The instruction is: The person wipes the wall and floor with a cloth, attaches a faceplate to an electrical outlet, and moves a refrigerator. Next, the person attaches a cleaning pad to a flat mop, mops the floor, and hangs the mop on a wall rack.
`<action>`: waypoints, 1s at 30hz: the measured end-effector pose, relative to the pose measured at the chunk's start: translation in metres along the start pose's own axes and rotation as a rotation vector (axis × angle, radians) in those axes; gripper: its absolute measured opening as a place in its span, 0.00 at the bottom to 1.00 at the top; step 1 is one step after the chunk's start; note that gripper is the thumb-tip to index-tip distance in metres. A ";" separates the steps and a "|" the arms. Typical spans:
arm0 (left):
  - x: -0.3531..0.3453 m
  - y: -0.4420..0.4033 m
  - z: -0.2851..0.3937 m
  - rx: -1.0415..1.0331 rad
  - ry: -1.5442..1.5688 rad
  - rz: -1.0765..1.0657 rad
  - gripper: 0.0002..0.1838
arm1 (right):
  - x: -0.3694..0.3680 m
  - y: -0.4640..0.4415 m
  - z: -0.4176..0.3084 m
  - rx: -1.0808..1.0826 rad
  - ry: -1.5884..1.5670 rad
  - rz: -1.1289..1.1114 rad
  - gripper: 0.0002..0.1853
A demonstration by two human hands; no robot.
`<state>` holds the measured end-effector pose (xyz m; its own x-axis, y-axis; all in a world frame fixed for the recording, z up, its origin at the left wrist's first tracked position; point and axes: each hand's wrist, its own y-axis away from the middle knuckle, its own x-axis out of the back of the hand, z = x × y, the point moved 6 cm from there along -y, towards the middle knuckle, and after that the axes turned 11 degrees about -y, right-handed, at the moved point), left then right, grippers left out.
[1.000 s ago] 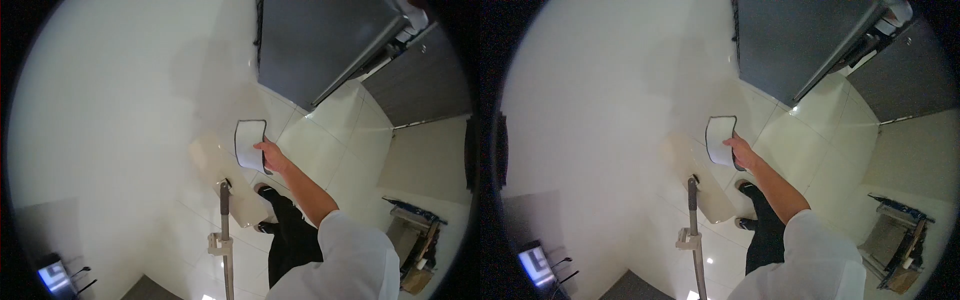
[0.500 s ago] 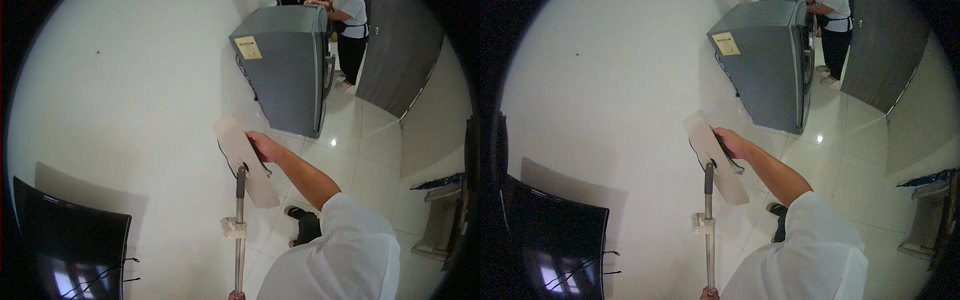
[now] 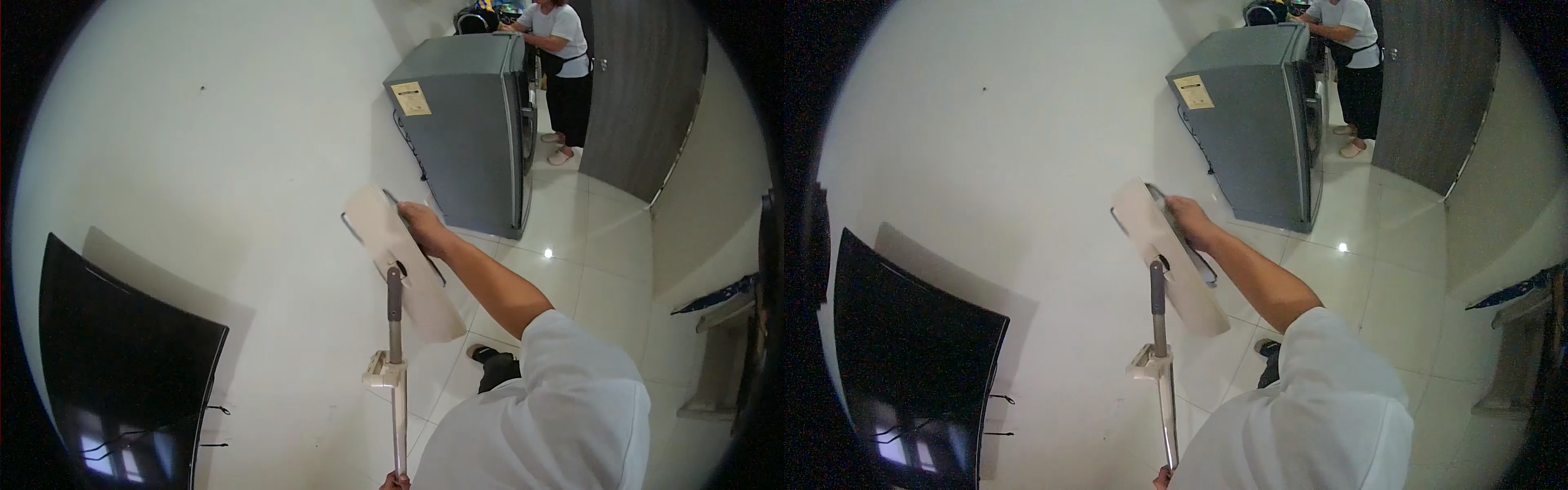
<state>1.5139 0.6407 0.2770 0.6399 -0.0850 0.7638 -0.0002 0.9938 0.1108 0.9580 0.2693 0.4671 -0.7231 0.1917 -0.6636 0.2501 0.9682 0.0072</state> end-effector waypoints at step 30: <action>-0.040 0.022 -0.046 0.463 0.785 0.005 0.12 | -0.044 0.061 -0.053 0.143 0.223 -0.323 0.15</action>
<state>1.5237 0.6694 0.2202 0.9783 0.1602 0.1314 -0.2043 0.8518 0.4824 0.9711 0.3289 0.5362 -0.8969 -0.0728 -0.4362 0.0630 0.9553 -0.2889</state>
